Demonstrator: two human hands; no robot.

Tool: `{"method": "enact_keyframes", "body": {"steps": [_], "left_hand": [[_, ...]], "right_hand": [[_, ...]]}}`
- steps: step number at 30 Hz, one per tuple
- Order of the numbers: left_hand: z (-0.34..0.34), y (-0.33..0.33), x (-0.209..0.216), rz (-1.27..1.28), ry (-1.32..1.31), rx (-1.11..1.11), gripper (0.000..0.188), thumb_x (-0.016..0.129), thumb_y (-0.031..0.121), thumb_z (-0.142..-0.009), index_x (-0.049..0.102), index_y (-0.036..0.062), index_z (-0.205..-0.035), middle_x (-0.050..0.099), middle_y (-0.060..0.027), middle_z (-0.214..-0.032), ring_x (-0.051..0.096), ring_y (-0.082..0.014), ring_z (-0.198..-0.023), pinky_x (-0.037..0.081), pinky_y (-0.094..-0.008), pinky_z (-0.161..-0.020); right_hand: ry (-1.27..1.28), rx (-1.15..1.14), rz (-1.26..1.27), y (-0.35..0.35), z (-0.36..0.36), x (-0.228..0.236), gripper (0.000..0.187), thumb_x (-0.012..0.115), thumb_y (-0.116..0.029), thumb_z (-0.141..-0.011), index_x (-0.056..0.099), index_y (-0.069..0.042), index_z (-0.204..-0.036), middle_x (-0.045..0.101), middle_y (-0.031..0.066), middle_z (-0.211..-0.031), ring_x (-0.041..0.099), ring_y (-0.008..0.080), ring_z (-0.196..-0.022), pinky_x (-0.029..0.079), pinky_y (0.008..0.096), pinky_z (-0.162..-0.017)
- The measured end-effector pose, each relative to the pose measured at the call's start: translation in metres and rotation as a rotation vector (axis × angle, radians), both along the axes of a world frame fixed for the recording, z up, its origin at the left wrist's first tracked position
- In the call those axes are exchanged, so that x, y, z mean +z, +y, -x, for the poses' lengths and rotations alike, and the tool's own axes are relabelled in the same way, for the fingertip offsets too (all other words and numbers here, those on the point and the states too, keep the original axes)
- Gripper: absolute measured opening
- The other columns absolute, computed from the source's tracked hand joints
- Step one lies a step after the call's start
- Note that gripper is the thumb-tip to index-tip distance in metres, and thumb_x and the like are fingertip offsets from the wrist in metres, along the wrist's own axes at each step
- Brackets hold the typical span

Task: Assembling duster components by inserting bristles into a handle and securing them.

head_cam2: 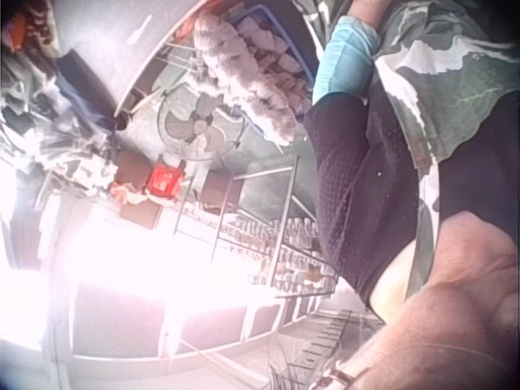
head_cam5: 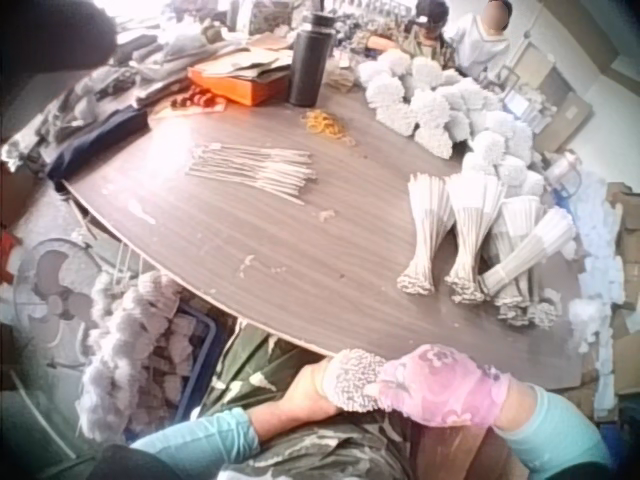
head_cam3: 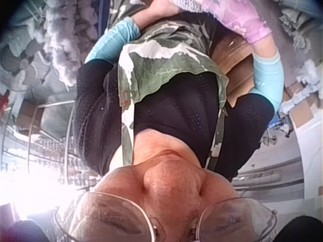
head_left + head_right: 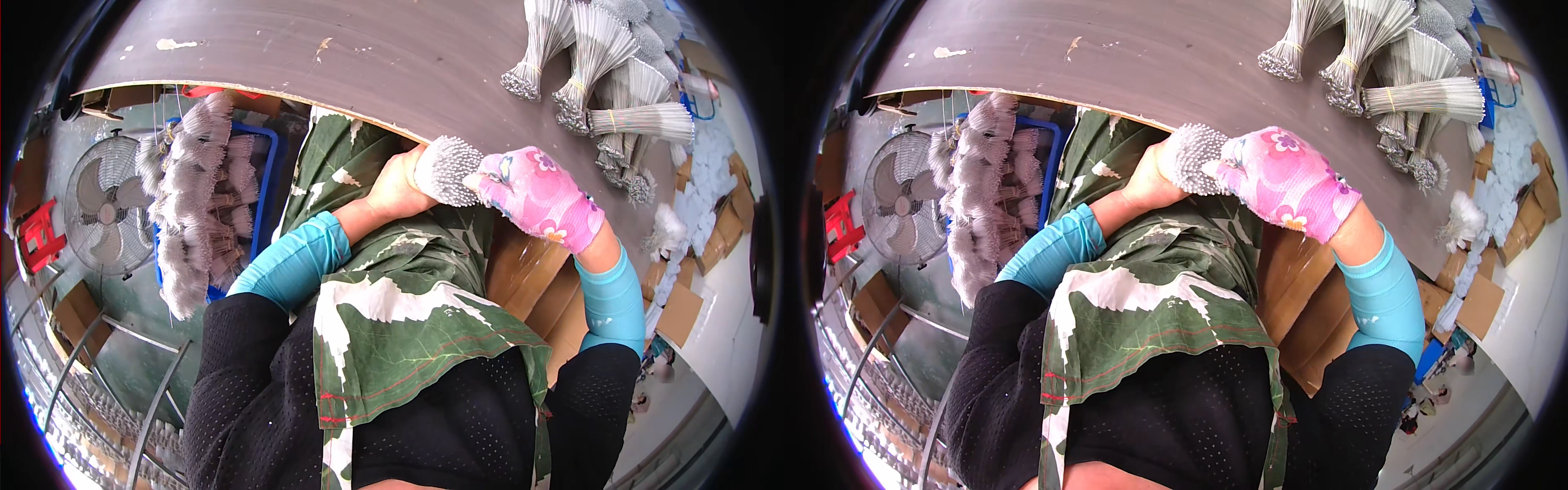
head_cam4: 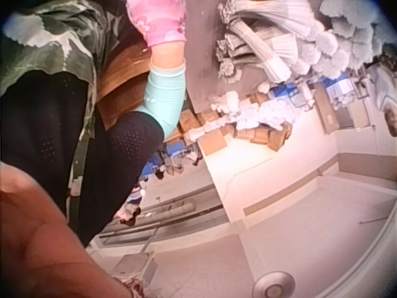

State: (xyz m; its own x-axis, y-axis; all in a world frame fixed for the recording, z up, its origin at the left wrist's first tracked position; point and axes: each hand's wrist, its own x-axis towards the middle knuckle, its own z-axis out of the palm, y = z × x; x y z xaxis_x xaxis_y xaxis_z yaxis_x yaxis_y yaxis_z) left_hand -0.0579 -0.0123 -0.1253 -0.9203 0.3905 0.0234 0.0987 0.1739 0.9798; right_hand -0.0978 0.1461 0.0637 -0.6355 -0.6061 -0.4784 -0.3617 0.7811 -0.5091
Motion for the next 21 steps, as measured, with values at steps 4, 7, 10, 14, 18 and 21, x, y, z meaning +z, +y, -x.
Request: {"method": "enact_keyframes", "body": {"steps": [4,7,10,14,18,21], "left_hand": [[0.000,0.001,-0.002,0.008,-0.028,0.009,0.046,0.073,0.029,-0.071,0.058,0.0016,-0.104,0.064,-0.0209,-0.097,0.061,-0.0381,-0.093,0.050,-0.0421,-0.081],[0.000,-0.001,0.000,0.023,-0.011,0.003,0.048,0.073,0.030,-0.070,0.057,0.0010,-0.106,0.064,-0.0213,-0.095,0.061,-0.0382,-0.092,0.050,-0.0426,-0.080],[0.000,0.001,-0.001,-0.006,-0.032,0.026,0.047,0.073,0.030,-0.071,0.057,0.0013,-0.104,0.064,-0.0211,-0.095,0.061,-0.0383,-0.091,0.050,-0.0430,-0.080],[-0.001,0.001,-0.002,0.040,-0.018,0.017,0.047,0.072,0.031,-0.071,0.056,0.0013,-0.104,0.064,-0.0213,-0.095,0.061,-0.0385,-0.091,0.050,-0.0434,-0.080],[-0.002,0.001,-0.001,0.038,-0.033,0.034,0.049,0.072,0.032,-0.071,0.055,0.0011,-0.105,0.065,-0.0214,-0.094,0.061,-0.0386,-0.091,0.050,-0.0437,-0.080],[-0.003,0.002,-0.002,0.052,-0.032,0.033,0.050,0.072,0.032,-0.071,0.054,0.0011,-0.106,0.065,-0.0215,-0.094,0.061,-0.0388,-0.091,0.050,-0.0438,-0.080]], "right_hand": [[0.006,0.050,-0.040,-0.003,0.005,0.004,0.018,0.052,-0.018,-0.090,0.064,-0.005,-0.093,0.059,0.0150,-0.076,0.056,0.0347,-0.069,0.044,0.0420,-0.062],[-0.082,-0.020,-0.119,-0.012,0.006,0.011,0.021,0.053,-0.021,-0.091,0.065,-0.005,-0.091,0.059,0.0159,-0.073,0.056,0.0357,-0.069,0.043,0.0421,-0.063],[-0.080,-0.081,-0.082,-0.012,0.004,0.009,0.022,0.054,-0.024,-0.090,0.066,-0.005,-0.089,0.059,0.0163,-0.070,0.055,0.0362,-0.069,0.043,0.0422,-0.063],[-0.064,-0.043,-0.105,-0.009,0.002,0.008,0.021,0.053,-0.022,-0.090,0.065,-0.005,-0.091,0.059,0.0166,-0.074,0.056,0.0356,-0.070,0.043,0.0418,-0.062],[-0.071,-0.059,-0.040,-0.007,0.003,0.007,0.019,0.053,-0.019,-0.091,0.065,-0.005,-0.094,0.059,0.0168,-0.077,0.056,0.0352,-0.071,0.044,0.0413,-0.062],[-0.111,-0.100,-0.087,-0.010,0.005,0.010,0.020,0.054,-0.021,-0.090,0.065,-0.004,-0.092,0.059,0.0175,-0.074,0.056,0.0359,-0.070,0.044,0.0413,-0.063]]}}
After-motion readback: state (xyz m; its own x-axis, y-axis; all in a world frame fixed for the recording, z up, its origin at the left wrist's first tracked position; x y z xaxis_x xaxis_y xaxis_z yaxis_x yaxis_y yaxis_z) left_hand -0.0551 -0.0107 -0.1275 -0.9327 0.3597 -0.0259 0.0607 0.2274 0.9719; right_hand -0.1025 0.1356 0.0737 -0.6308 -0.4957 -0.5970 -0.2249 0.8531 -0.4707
